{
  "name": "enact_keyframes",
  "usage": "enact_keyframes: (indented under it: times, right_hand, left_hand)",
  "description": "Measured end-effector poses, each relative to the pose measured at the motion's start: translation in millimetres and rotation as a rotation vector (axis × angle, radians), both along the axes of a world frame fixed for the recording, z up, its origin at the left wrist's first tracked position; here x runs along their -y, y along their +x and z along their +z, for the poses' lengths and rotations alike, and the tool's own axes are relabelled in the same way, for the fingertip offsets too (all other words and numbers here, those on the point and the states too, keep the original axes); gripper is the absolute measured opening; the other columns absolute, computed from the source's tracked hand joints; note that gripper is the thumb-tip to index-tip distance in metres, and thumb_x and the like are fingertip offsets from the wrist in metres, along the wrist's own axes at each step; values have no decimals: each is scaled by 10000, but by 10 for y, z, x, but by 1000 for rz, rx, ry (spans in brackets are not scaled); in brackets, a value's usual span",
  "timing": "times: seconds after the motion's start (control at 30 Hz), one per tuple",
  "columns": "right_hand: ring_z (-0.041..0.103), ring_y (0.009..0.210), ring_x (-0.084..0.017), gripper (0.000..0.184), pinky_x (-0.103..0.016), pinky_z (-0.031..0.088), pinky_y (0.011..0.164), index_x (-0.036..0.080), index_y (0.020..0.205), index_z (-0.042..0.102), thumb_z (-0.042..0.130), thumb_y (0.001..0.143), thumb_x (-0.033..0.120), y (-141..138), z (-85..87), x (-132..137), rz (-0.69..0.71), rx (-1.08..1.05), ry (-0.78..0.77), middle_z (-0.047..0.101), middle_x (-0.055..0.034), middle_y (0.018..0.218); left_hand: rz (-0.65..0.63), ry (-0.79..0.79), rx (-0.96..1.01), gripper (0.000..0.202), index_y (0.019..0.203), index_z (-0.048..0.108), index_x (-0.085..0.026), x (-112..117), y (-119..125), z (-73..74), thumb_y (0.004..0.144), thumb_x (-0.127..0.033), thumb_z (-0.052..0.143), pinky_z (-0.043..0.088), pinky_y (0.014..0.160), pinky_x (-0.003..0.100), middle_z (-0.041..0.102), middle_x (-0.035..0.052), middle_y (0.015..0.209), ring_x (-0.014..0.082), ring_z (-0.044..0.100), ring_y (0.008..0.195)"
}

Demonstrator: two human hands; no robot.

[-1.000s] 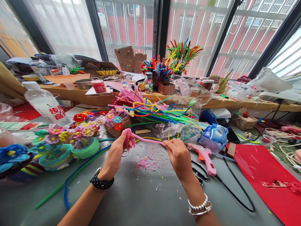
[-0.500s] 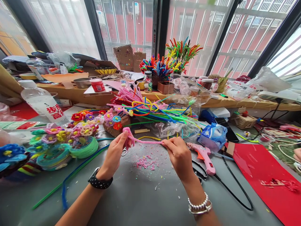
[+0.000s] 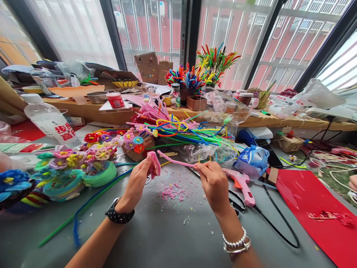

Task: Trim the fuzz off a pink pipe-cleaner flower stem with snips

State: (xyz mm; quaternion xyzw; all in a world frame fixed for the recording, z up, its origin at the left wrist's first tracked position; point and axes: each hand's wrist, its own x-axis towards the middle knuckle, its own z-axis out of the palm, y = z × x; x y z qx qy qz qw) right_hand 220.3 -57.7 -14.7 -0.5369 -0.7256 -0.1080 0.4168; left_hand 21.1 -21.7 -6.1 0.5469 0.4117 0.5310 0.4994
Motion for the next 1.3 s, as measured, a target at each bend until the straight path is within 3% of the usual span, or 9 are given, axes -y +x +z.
enact_keyframes:
  times: [0.37,0.67,0.93,1.1,1.3]
  right_hand:
    - [492,645,-178,212,-291,394,599,201,875,636,428,850,222,-2,-39,-16,12,54,11,583,-49,687]
    - [500,678,-178,164,-295,397,640,173,831,605,450,834,226,-88,-49,4,45,41,-19,583,-48,697]
    - [507,696,-179,120,-300,411,657,168,797,579,468,806,214,-140,-63,-5,107,21,-160,586,-41,705]
    - [538,755,-181,174,-303,425,701,155,952,554,497,800,215,-226,-100,4,188,-10,-191,618,-56,826]
    - [548,715,-188,166,-307,437,654,143,925,559,437,846,223,-354,-152,27,246,-6,-124,623,-72,779]
  left_hand:
    - [-28,-4,4,435,528,446,-163,-6,-4,-8,812,-475,340,308,451,213,491,0,520,94,422,486]
    - [-46,65,-118,398,572,464,-165,16,23,-8,828,-439,331,317,462,211,459,-20,510,90,407,479]
    - [-88,122,-319,334,651,491,-172,29,39,-92,832,-409,340,331,511,212,466,-18,554,102,438,523]
    - [-178,164,-444,349,642,493,-170,68,81,-74,837,-403,320,341,535,218,474,-12,559,109,449,528]
    - [-332,175,-524,372,617,496,-157,115,116,-60,840,-392,314,337,517,205,482,-22,529,97,441,507]
